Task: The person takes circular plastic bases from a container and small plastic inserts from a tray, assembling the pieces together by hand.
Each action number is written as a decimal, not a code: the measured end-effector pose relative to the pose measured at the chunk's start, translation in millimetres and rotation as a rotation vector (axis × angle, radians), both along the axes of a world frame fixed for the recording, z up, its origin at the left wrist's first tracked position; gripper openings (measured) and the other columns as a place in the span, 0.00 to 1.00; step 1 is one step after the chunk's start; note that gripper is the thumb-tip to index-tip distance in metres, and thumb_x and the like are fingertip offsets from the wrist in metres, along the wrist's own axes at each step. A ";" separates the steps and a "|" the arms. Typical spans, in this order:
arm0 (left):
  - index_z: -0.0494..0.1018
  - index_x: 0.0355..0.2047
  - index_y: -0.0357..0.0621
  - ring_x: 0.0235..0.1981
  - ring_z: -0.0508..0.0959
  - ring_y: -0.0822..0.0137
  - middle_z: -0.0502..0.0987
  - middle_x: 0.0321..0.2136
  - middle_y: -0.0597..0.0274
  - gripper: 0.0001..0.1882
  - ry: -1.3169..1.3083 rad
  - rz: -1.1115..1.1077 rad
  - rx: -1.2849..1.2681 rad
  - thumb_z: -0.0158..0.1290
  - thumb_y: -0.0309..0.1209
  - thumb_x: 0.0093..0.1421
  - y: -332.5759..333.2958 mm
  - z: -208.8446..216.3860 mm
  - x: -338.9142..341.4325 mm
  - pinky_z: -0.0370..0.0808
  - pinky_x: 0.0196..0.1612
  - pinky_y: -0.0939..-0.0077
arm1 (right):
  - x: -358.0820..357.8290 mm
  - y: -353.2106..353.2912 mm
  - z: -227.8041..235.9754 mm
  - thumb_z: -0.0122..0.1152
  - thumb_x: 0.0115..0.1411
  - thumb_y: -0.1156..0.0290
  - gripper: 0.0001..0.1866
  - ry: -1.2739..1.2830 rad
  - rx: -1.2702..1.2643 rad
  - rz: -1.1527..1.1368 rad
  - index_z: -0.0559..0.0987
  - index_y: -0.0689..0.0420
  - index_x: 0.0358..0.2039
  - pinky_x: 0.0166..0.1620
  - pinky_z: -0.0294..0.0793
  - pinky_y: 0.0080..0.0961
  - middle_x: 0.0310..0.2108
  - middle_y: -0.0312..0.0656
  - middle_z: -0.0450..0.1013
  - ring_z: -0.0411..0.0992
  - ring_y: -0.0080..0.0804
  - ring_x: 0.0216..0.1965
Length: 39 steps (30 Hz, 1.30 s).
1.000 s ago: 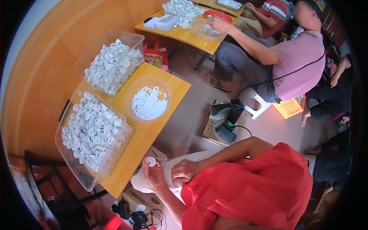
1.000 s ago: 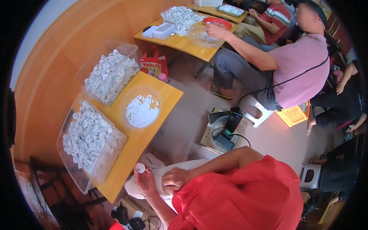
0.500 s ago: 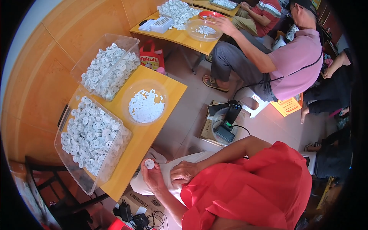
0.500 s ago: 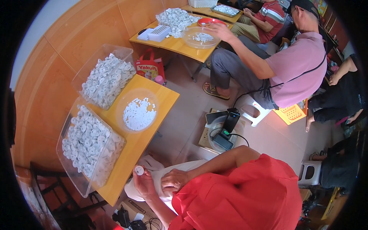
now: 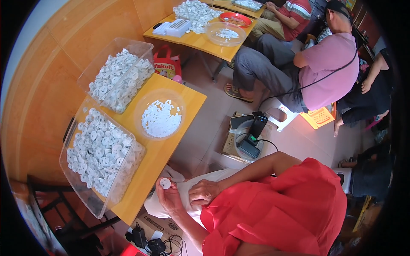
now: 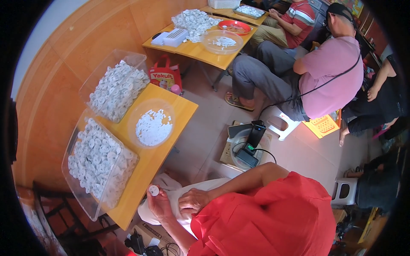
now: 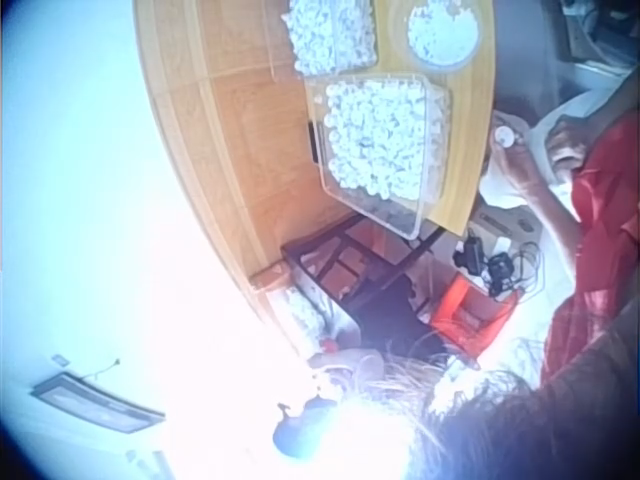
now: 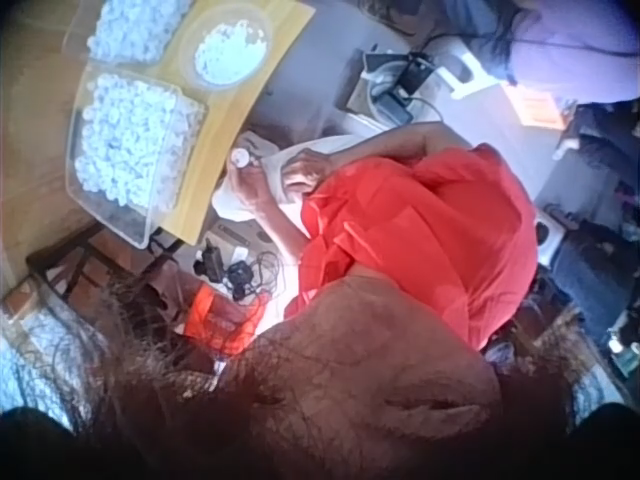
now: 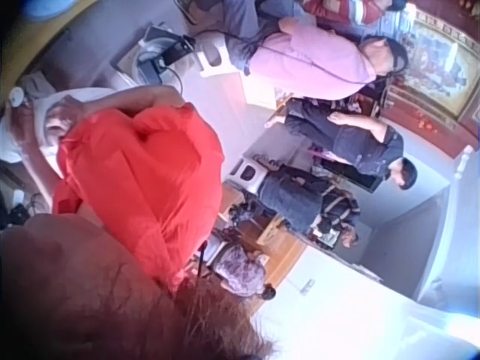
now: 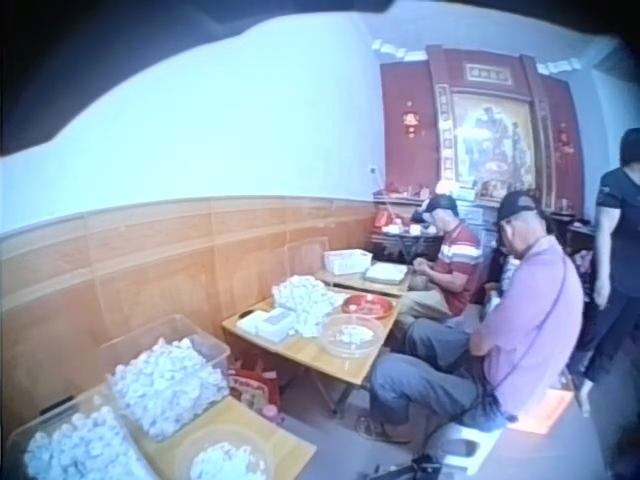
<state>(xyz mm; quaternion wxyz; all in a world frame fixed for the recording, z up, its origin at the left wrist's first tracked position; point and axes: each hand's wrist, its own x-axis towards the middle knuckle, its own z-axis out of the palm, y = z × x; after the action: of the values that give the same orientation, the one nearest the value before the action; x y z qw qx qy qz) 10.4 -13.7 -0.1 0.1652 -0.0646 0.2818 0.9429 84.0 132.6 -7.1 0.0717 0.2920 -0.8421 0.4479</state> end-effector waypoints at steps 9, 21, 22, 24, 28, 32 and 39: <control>0.63 0.45 0.33 0.39 0.73 0.62 0.70 0.38 0.54 0.15 0.015 -0.054 0.159 0.46 0.30 0.61 -8.4 -7.9 -1.9 0.73 0.39 0.76 | 0.6 -3.7 -7.7 0.56 0.50 0.65 0.09 0.029 -0.091 0.031 0.71 0.56 0.20 0.27 0.70 0.33 0.22 0.39 0.65 0.68 0.37 0.25; 0.64 0.44 0.33 0.38 0.71 0.64 0.69 0.39 0.55 0.14 0.041 -0.097 0.107 0.45 0.30 0.62 -6.3 -4.2 -3.6 0.72 0.39 0.78 | 2.4 -7.0 -21.9 0.57 0.49 0.65 0.09 0.063 -0.070 -0.003 0.70 0.55 0.19 0.27 0.70 0.32 0.21 0.38 0.64 0.68 0.36 0.25; 0.64 0.44 0.33 0.38 0.71 0.64 0.69 0.39 0.55 0.14 0.036 -0.080 0.105 0.45 0.30 0.62 -4.4 -2.9 -3.1 0.72 0.39 0.78 | 2.1 -6.9 -21.7 0.57 0.49 0.65 0.09 0.065 -0.070 -0.001 0.70 0.55 0.19 0.27 0.70 0.32 0.21 0.38 0.64 0.68 0.36 0.25; 0.64 0.44 0.33 0.38 0.71 0.64 0.69 0.39 0.54 0.14 0.035 -0.050 0.100 0.45 0.30 0.62 -3.5 -1.3 -2.9 0.72 0.38 0.78 | 1.8 -5.6 -19.9 0.57 0.48 0.65 0.09 0.082 -0.096 0.000 0.71 0.55 0.19 0.27 0.70 0.32 0.22 0.38 0.64 0.69 0.36 0.25; 0.64 0.44 0.33 0.38 0.71 0.64 0.69 0.38 0.54 0.14 0.028 -0.038 0.110 0.45 0.30 0.61 -1.8 0.9 -1.4 0.72 0.38 0.77 | 1.4 -5.8 -17.3 0.57 0.48 0.66 0.09 0.049 -0.155 0.042 0.71 0.55 0.19 0.27 0.70 0.32 0.22 0.38 0.65 0.69 0.36 0.25; 0.63 0.44 0.33 0.37 0.72 0.65 0.70 0.37 0.53 0.15 0.008 -0.038 0.100 0.46 0.31 0.60 -2.9 -2.6 -2.6 0.73 0.38 0.77 | 1.1 -3.8 -15.3 0.57 0.49 0.66 0.09 0.048 -0.084 0.028 0.71 0.56 0.19 0.27 0.70 0.32 0.22 0.39 0.65 0.69 0.36 0.25; 0.66 0.43 0.32 0.34 0.74 0.64 0.73 0.36 0.49 0.15 0.022 -0.004 0.086 0.45 0.32 0.62 -0.8 4.2 -0.9 0.74 0.38 0.77 | -0.3 -2.8 -9.0 0.57 0.49 0.65 0.09 0.018 -0.048 0.043 0.70 0.56 0.20 0.28 0.70 0.33 0.23 0.39 0.65 0.69 0.37 0.25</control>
<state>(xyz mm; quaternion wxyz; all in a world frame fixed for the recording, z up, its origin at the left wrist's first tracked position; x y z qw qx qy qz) 9.5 -14.5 4.1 0.1668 -0.0466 0.2428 0.9545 83.7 129.8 -16.1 0.0767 0.3121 -0.8239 0.4668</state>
